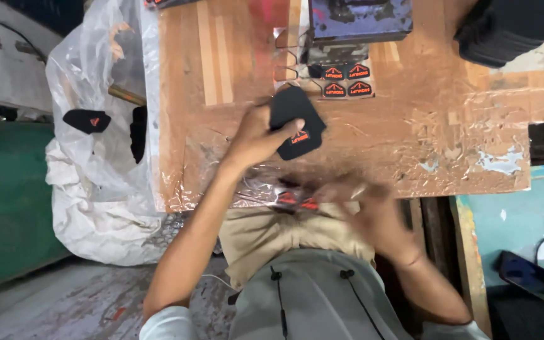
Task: The person repeatedly places black plastic caps under a manual press machine to stamp a red logo onto them. They handle the caps by hand, arranging them on a wooden board and moving the stamped items aside.
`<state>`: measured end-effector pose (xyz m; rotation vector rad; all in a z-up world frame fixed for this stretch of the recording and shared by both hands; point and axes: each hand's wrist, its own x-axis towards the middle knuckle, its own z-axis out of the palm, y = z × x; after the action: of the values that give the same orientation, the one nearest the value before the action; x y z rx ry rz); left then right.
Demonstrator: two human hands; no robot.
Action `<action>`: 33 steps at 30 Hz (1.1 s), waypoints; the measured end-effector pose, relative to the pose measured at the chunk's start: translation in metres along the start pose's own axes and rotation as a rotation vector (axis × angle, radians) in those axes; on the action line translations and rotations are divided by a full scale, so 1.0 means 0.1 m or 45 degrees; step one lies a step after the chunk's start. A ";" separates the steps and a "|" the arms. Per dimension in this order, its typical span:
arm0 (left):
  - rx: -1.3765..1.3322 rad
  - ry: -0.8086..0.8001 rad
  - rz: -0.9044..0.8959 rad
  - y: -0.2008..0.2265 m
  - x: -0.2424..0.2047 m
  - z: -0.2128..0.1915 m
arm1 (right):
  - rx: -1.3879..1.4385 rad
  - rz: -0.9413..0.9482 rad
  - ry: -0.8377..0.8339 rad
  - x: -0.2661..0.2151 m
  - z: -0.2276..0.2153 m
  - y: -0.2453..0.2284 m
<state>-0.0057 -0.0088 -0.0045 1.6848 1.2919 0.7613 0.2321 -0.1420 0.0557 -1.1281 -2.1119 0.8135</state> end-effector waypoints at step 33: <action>-0.035 -0.045 0.499 0.26 1.38 0.01 | -0.967 0.362 0.703 -0.07 -1.98 1.17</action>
<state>0.0453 0.1211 0.0141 1.9460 0.9306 0.9650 0.4399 -0.0492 0.0915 -1.8103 -1.8128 -0.2447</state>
